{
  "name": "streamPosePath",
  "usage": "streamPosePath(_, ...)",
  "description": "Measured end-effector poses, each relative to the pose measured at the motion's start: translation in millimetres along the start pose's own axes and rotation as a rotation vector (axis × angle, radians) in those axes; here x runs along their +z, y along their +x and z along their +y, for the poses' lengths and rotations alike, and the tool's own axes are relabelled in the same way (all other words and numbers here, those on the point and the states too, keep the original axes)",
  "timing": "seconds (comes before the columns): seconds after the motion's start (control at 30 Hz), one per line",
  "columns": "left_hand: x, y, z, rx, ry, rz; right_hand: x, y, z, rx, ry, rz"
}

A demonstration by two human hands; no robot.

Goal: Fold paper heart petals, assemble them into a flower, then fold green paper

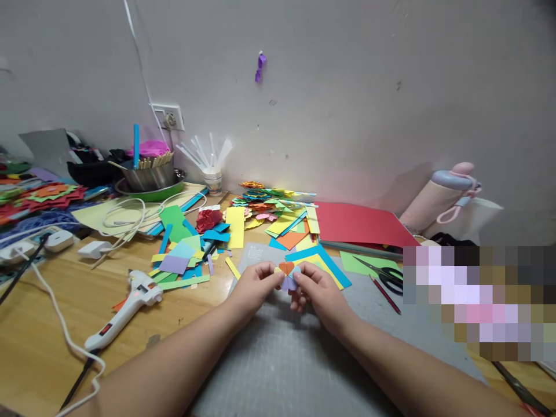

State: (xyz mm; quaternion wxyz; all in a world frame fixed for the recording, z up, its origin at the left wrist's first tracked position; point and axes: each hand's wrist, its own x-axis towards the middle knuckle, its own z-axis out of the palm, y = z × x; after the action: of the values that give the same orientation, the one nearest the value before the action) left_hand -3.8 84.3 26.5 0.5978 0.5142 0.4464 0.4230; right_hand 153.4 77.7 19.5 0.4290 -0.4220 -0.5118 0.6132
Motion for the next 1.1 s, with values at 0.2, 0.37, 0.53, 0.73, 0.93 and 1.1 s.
streamPosePath(0.2, -1.2, -1, 1, -0.035, 0.036, -0.033, -3, 3, 5, 0.035, 0.007, -0.007)
streamPosePath(0.37, -0.7, 1, -3, -0.051, 0.046, -0.044, -2, 1, 5, 0.047, 0.009, 0.011)
streamPosePath(0.53, -2.1, 2, -7, -0.039, 0.042, -0.053, -2, 2, 4, 0.040, 0.025, 0.008)
streamPosePath(0.73, 0.4, 1, -7, 0.025, -0.027, 0.000, 1, 3, 6, 0.009, 0.087, -0.006)
streamPosePath(0.93, 5.0, -3, -6, 0.008, -0.107, 0.080, 5, 1, 9, 0.056, 0.140, -0.039)
streamPosePath(1.1, 0.1, 1, -10, -0.028, -0.197, 0.146, 2, 1, 8, -0.013, 0.176, 0.072)
